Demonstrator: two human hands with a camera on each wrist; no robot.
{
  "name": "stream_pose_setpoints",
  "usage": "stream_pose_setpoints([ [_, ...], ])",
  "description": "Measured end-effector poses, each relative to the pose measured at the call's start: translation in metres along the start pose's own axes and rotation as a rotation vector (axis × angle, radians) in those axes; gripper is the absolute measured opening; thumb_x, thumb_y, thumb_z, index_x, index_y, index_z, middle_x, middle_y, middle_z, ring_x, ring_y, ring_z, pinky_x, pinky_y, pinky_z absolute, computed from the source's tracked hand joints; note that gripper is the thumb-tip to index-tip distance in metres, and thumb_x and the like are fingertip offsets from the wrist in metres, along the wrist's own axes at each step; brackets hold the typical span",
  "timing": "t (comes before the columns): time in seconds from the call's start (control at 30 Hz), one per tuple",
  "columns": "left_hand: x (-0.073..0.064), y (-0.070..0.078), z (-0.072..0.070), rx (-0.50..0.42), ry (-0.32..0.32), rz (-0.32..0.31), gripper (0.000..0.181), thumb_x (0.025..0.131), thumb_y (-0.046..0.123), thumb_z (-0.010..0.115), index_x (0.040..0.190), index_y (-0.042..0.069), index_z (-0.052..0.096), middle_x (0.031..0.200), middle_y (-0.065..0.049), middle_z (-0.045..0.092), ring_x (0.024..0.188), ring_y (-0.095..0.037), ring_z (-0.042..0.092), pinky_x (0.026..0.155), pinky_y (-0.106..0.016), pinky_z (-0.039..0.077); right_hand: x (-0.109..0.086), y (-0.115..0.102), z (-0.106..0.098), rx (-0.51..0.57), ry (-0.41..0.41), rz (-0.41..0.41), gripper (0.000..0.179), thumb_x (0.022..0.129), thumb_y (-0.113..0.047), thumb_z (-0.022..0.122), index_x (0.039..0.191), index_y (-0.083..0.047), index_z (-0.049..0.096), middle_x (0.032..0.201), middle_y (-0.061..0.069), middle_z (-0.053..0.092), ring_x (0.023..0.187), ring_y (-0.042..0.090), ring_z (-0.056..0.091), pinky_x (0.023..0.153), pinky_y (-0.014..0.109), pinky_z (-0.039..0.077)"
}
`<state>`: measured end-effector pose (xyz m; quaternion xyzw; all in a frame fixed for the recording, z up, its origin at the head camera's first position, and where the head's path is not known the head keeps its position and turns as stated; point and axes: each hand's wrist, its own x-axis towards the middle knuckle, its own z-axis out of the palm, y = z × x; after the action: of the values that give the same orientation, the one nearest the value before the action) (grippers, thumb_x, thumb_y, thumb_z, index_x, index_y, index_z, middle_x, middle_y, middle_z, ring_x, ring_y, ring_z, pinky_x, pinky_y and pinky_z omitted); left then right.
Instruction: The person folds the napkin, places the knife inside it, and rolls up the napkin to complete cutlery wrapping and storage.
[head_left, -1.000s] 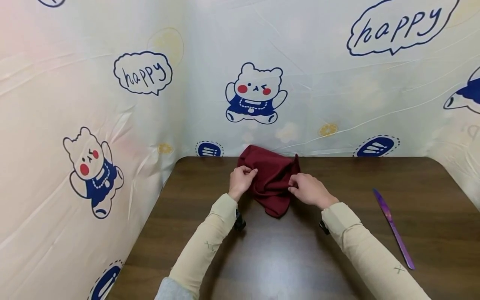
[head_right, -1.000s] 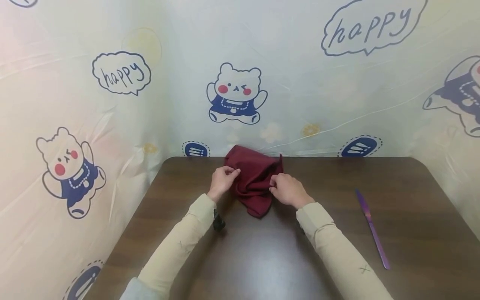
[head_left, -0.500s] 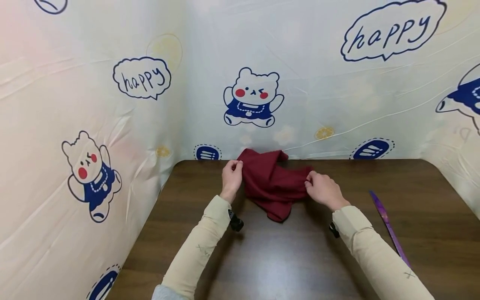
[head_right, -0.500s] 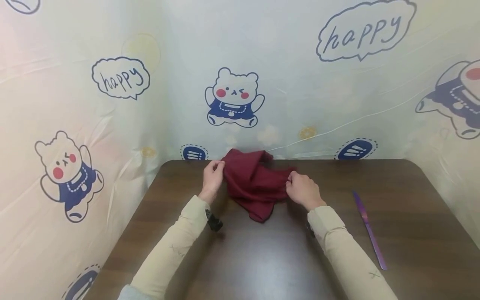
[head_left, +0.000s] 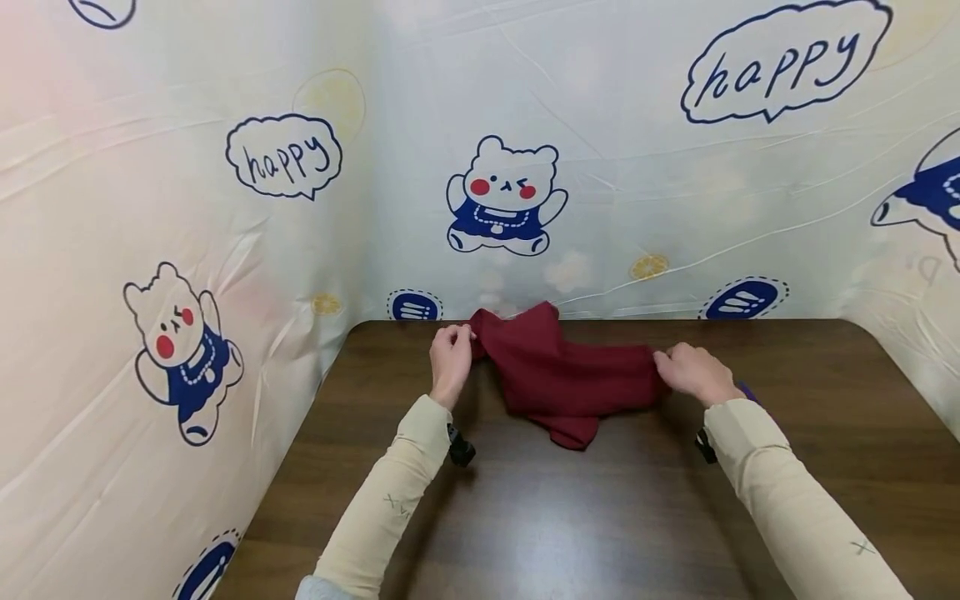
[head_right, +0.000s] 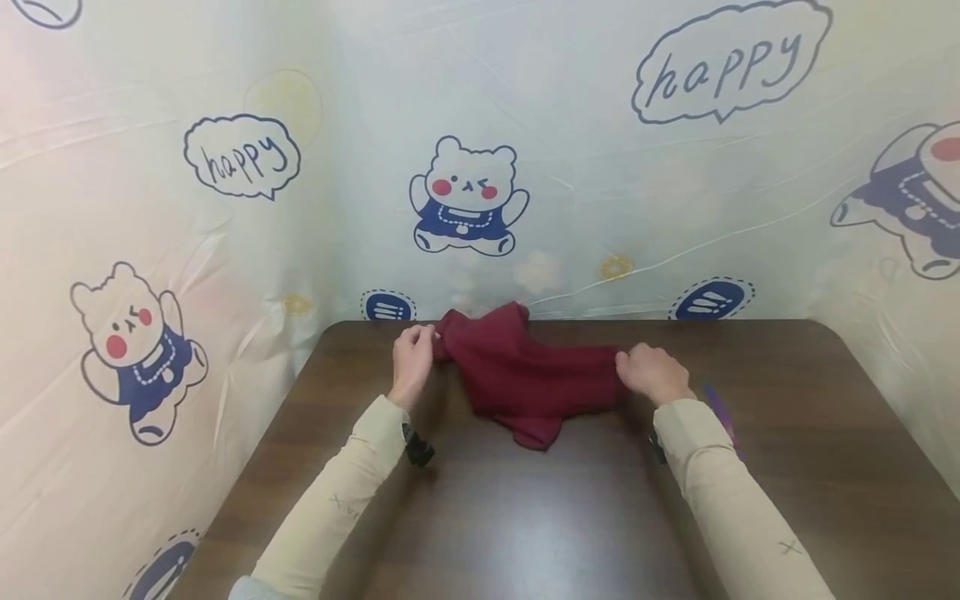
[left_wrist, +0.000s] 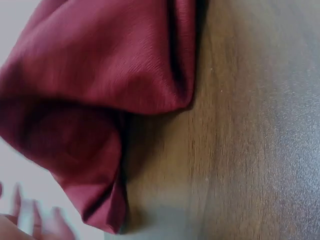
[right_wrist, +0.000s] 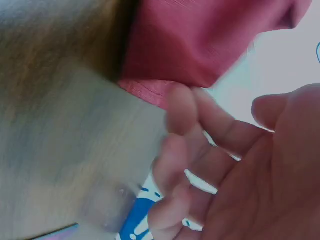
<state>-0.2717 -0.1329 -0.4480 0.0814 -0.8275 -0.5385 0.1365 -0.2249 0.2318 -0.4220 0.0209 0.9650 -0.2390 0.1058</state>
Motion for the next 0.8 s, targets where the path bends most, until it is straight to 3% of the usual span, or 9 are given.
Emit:
stream_pose_setpoints([
  [0.07, 0.000, -0.005, -0.001, 0.033, -0.044, -0.095, 0.040, 0.098, 0.036, 0.045, 0.099, 0.002, 0.067, 0.105, -0.012, 0.063, 0.097, -0.024, 0.056, 0.087, -0.037, 0.043, 0.000, 0.004, 0.002, -0.057, -0.084, -0.030, 0.063, 0.101, -0.048, 0.026, 0.105, 0.003, 0.063, 0.102, 0.023, 0.062, 0.089, 0.035, 0.058, 0.068, 0.047, 0.047],
  [0.1, 0.000, -0.008, -0.002, 0.050, -0.105, -0.157, 0.041, 0.099, 0.037, 0.044, 0.102, 0.002, 0.065, 0.103, -0.013, 0.062, 0.094, -0.023, 0.055, 0.085, -0.037, 0.044, 0.001, 0.004, 0.004, -0.067, -0.101, -0.051, 0.062, 0.102, -0.047, 0.028, 0.106, 0.005, 0.062, 0.101, 0.024, 0.062, 0.089, 0.035, 0.058, 0.069, 0.047, 0.047],
  [0.2, -0.004, -0.016, -0.001, 0.110, -0.358, -0.288, 0.037, 0.100, 0.034, 0.045, 0.103, 0.000, 0.059, 0.091, -0.011, 0.057, 0.082, -0.020, 0.054, 0.076, -0.035, 0.048, 0.006, -0.003, 0.013, -0.050, -0.039, -0.147, 0.048, 0.101, -0.037, 0.041, 0.111, 0.007, 0.060, 0.102, 0.025, 0.062, 0.090, 0.037, 0.058, 0.074, 0.049, 0.049],
  [0.3, -0.010, -0.019, 0.002, 0.141, -0.579, -0.312, 0.027, 0.100, 0.026, 0.046, 0.106, 0.000, 0.055, 0.084, -0.007, 0.053, 0.076, -0.018, 0.053, 0.072, -0.033, 0.051, 0.011, -0.016, 0.024, -0.015, 0.034, -0.275, 0.036, 0.098, -0.023, 0.051, 0.115, 0.008, 0.059, 0.110, 0.027, 0.062, 0.100, 0.041, 0.059, 0.086, 0.054, 0.048],
  [0.4, -0.015, -0.015, 0.009, 0.132, -0.644, -0.259, 0.026, 0.097, 0.017, 0.047, 0.114, -0.001, 0.055, 0.080, -0.007, 0.053, 0.073, -0.017, 0.053, 0.071, -0.034, 0.052, 0.014, -0.029, 0.034, -0.006, 0.038, -0.328, 0.035, 0.097, -0.018, 0.052, 0.119, 0.009, 0.058, 0.118, 0.029, 0.061, 0.110, 0.044, 0.057, 0.094, 0.056, 0.045],
  [0.57, -0.023, -0.009, 0.018, 0.140, -0.712, -0.224, 0.035, 0.092, 0.007, 0.045, 0.125, -0.003, 0.051, 0.082, -0.007, 0.053, 0.071, -0.018, 0.054, 0.072, -0.035, 0.052, 0.016, -0.040, 0.044, -0.026, 0.001, -0.299, 0.039, 0.094, -0.020, 0.055, 0.119, 0.010, 0.056, 0.116, 0.030, 0.062, 0.107, 0.042, 0.060, 0.093, 0.054, 0.047],
  [0.67, -0.025, -0.009, 0.021, 0.160, -0.722, -0.219, 0.032, 0.087, 0.003, 0.044, 0.118, -0.004, 0.053, 0.088, -0.007, 0.053, 0.072, -0.017, 0.054, 0.068, -0.034, 0.051, 0.015, -0.045, 0.045, -0.010, -0.020, -0.282, 0.030, 0.092, -0.021, 0.060, 0.107, 0.004, 0.063, 0.102, 0.022, 0.067, 0.092, 0.034, 0.063, 0.081, 0.047, 0.051],
  [0.8, -0.027, -0.012, 0.025, 0.146, -0.741, -0.208, 0.028, 0.079, -0.006, 0.043, 0.105, -0.003, 0.055, 0.089, -0.006, 0.051, 0.066, -0.016, 0.051, 0.058, -0.029, 0.047, 0.014, -0.048, 0.041, 0.014, -0.006, -0.284, 0.015, 0.090, -0.022, 0.064, 0.089, -0.007, 0.064, 0.083, 0.009, 0.064, 0.075, 0.022, 0.055, 0.067, 0.037, 0.045],
])
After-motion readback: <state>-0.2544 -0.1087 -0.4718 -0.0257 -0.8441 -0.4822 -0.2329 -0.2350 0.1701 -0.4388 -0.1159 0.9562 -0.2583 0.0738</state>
